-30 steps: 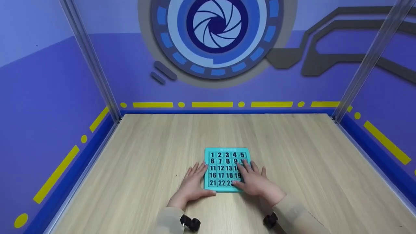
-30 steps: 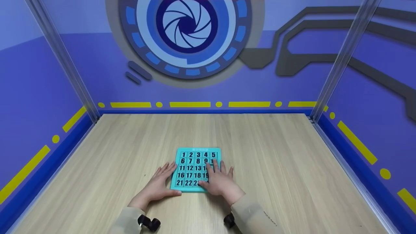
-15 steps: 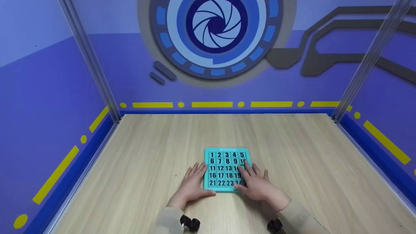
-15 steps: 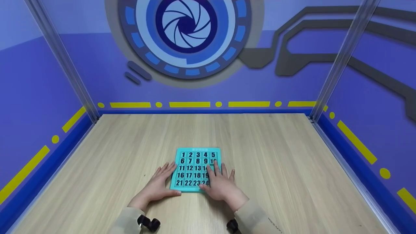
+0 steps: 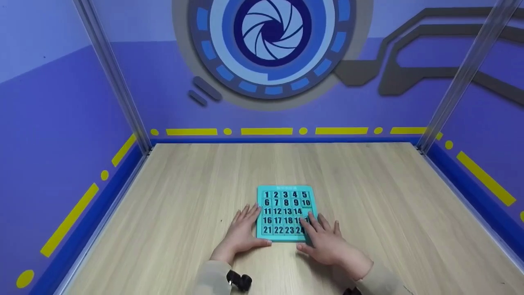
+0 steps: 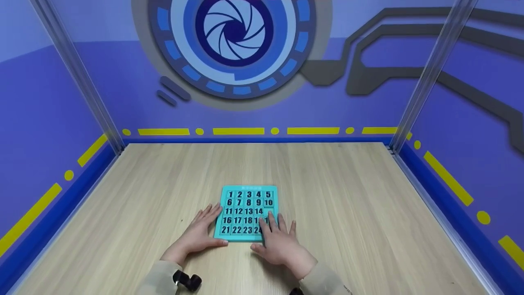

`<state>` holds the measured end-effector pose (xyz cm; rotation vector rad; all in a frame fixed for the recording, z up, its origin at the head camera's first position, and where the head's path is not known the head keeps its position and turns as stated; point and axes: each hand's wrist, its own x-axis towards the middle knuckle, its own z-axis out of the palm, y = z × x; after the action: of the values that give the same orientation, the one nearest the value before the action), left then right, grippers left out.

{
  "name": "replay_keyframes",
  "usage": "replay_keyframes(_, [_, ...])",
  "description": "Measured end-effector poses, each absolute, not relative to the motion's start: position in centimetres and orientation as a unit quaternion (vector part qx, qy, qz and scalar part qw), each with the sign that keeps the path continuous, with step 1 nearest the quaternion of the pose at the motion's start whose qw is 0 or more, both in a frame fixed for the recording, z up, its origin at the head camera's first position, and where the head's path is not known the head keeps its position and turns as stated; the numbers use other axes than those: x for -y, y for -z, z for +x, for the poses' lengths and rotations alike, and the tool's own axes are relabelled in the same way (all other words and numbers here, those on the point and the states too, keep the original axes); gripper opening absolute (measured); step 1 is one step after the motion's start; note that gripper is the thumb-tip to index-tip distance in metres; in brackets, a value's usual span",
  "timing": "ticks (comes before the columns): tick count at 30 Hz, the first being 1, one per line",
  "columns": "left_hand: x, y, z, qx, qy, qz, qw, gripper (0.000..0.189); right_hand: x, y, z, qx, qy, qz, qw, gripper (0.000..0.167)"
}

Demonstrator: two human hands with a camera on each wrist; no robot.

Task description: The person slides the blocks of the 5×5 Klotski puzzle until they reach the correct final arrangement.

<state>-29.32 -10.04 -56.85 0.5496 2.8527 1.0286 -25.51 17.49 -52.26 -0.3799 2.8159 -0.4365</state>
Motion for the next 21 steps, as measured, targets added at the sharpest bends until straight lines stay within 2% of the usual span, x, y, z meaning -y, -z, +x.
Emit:
replay_keyframes(9, [10.2, 56.7, -29.2, -0.922, -0.342, 0.182, 0.028, 0.114, -17.8, 52.1, -24.1, -0.969, 0.147, -0.148, 0.132, 0.08])
replay_keyframes(21, [10.1, 56.7, -29.3, -0.921, -0.345, 0.175, 0.035, 0.114, -17.8, 52.0, -24.2, -0.967, 0.159, -0.149, 0.133, 0.079])
